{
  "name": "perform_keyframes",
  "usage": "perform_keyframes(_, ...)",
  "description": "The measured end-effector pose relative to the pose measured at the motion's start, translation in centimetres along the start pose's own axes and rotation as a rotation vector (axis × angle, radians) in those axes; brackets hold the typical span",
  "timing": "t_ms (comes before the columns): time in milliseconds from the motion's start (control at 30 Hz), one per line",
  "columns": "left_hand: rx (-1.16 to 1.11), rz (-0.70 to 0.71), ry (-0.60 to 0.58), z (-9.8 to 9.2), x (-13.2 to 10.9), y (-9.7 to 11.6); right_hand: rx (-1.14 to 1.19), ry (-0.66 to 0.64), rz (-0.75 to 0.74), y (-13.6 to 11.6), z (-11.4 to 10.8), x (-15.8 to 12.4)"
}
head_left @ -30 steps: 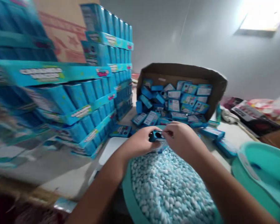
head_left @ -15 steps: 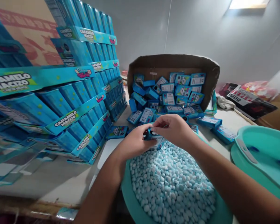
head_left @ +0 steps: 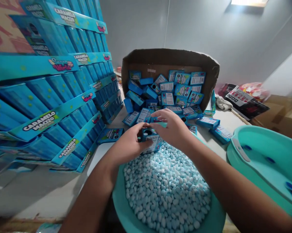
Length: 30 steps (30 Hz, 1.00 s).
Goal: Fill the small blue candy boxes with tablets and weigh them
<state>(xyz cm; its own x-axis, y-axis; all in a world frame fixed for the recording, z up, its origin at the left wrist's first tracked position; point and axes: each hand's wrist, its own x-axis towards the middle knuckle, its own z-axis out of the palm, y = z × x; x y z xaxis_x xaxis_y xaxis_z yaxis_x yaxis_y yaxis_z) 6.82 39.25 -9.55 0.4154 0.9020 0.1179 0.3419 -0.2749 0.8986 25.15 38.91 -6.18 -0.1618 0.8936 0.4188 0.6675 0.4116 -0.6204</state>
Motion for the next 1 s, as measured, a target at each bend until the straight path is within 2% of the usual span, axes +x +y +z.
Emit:
perform_keyframes(100, -0.04, -0.052, 0.096, 0.0, 0.2, 0.0, -0.166, -0.049, 0.124, 1.1, -0.8, 0.7)
perform_keyframes(200, -0.021, -0.072, 0.247, -0.3, 0.3, 0.0, -0.35, -0.279, 0.23, 2.0, -0.9, 1.2)
perform_keyframes(300, 0.064, -0.086, 0.348, -0.5, 0.4, -0.3, -0.492, -0.463, 0.257, 2.2, -0.4, 1.1)
perform_keyframes(467, 0.11, -0.057, 0.288, -0.5, 0.6, -0.7, -0.58, -0.617, 0.133, 1.4, 0.0, 0.1)
perform_keyframes(600, 0.123, -0.075, 0.281, -0.4, 0.4, -0.4, -0.622, -0.716, 0.148, 0.8, 0.2, -0.4)
perform_keyframes(700, 0.092, -0.086, 0.29, -0.4, 0.2, -0.2, -0.622, -0.752, 0.177, 0.6, 0.2, -0.4)
perform_keyframes(833, -0.025, -0.09, 0.245, -0.3, 0.1, -0.2, -0.631, -0.787, 0.181, 0.5, 0.1, -0.4)
perform_keyframes(1000, -0.001, -0.039, 0.274, -0.2, 0.1, -0.3, -0.531, -0.789, 0.138, 0.7, 0.2, -0.4)
